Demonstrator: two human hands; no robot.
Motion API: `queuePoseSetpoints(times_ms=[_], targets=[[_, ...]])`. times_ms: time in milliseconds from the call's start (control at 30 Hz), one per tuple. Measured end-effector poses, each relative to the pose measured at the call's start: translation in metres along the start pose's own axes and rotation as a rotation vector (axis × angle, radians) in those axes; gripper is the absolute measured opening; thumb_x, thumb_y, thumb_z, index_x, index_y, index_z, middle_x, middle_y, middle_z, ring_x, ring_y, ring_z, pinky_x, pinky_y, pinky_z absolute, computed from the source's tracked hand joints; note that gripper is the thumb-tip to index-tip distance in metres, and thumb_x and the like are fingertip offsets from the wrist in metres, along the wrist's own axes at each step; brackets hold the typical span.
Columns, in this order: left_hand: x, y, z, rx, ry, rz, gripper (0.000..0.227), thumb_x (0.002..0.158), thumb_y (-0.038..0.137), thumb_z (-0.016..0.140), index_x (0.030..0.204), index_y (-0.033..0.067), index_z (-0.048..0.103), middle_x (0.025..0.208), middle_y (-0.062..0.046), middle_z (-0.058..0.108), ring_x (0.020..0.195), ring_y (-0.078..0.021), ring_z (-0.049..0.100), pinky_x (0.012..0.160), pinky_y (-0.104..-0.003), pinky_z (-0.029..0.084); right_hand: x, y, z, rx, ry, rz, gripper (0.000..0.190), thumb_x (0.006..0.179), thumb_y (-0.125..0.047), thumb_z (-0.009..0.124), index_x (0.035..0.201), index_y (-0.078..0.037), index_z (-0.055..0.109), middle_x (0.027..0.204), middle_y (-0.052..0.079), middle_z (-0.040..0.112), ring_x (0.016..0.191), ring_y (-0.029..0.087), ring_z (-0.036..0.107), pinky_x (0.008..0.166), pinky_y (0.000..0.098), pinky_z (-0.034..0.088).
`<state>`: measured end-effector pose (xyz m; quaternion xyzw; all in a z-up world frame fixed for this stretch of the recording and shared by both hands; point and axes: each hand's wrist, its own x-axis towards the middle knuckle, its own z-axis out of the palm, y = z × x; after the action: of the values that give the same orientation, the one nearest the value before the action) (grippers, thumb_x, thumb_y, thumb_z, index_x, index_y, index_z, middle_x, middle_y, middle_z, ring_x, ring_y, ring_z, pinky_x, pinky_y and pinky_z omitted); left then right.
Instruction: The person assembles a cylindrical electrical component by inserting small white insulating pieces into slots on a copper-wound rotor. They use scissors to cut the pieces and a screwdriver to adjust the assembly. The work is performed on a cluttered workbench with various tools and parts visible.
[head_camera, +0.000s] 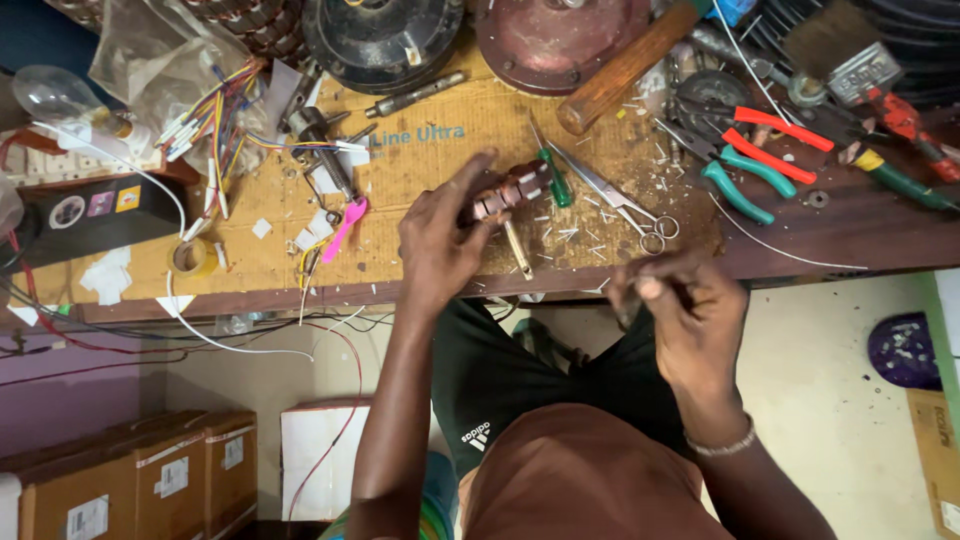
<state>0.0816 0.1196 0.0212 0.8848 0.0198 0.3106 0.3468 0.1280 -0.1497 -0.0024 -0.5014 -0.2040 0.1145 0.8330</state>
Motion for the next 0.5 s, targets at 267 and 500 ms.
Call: queuePoseSetpoints(times_ms=[267,500], targets=[[0.006,0.028,-0.011,-0.269,-0.032,-0.297,0.098,0.084,0.002,0.086,0.163,0.0188,0.03,0.116,-0.016,0.079,0.114,-0.0236,0.078,0.095,-0.034,0.06,0.063,0.018,0.042,-0.673,-0.242,-0.52,0.01,0.093,0.007,0.069,0.097,-0.001,0.063,0.121,0.017,0.074,0.119,0.03,0.072,0.106,0.0424,0.06],[0.005,0.028,-0.009,-0.362,0.001,-0.372,0.065,0.086,0.003,0.083,0.144,0.0112,0.053,0.122,-0.013,0.077,0.116,-0.0179,0.075,0.097,-0.032,0.06,0.078,0.03,0.067,-0.837,-0.295,-0.6,0.016,0.083,0.008,0.073,0.095,0.0,0.066,0.121,0.016,0.074,0.12,0.036,0.069,0.105,0.0424,0.056]])
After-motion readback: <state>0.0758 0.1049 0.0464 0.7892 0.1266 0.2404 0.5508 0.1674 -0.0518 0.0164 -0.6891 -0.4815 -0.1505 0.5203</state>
